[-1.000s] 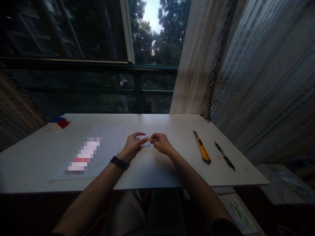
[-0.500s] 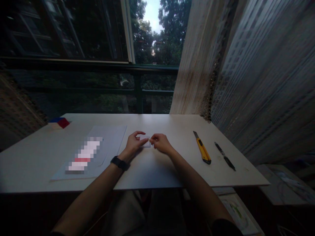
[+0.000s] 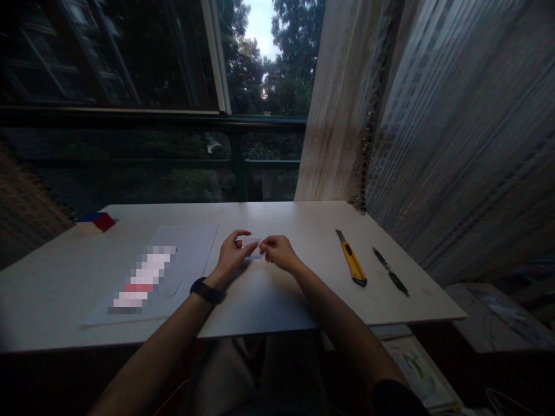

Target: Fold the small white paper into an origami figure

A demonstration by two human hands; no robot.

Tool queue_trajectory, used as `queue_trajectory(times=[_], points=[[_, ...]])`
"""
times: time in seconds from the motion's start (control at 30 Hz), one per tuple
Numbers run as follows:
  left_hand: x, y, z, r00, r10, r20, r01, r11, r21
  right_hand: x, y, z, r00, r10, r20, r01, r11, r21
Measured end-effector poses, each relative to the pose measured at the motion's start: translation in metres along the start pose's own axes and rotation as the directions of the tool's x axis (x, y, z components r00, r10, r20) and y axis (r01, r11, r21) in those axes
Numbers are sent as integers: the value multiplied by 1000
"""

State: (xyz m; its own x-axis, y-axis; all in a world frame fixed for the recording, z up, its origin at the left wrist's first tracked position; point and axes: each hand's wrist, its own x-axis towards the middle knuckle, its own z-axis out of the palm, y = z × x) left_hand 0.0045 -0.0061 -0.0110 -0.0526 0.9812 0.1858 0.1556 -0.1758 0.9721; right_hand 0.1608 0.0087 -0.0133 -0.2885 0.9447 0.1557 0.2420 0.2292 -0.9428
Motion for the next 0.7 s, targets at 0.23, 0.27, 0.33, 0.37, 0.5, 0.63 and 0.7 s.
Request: queue_trajectory(times=[0.23, 0.27, 0.33, 0.37, 0.5, 0.63, 0.7], points=[[-2, 9, -1, 959, -218, 178, 267, 907, -325, 0, -2, -6, 1000, 6, 20, -6, 1000, 13], [-2, 10, -2, 952, -235, 196, 292, 890, -350, 0, -1, -6, 1000, 5, 27, -5, 1000, 10], [-2, 10, -3, 945, -248, 213, 312, 878, -363, 1, 0, -7, 999, -2, 41, 2, 1000, 2], [-2, 10, -4, 944, -247, 217, 312, 882, -353, 1, 0, -8, 999, -7, 47, 7, 1000, -3], [-1, 9, -7, 943, -244, 228, 300, 919, -257, 0, -2, -9, 997, -9, 82, 11, 1000, -22], [1, 7, -10, 945, -231, 231, 278, 940, -197, -1, -3, -13, 989, 23, 148, -28, 999, 29], [2, 5, -10, 947, -222, 231, 267, 946, -183, -1, -2, -15, 979, 67, 194, -85, 993, 86]])
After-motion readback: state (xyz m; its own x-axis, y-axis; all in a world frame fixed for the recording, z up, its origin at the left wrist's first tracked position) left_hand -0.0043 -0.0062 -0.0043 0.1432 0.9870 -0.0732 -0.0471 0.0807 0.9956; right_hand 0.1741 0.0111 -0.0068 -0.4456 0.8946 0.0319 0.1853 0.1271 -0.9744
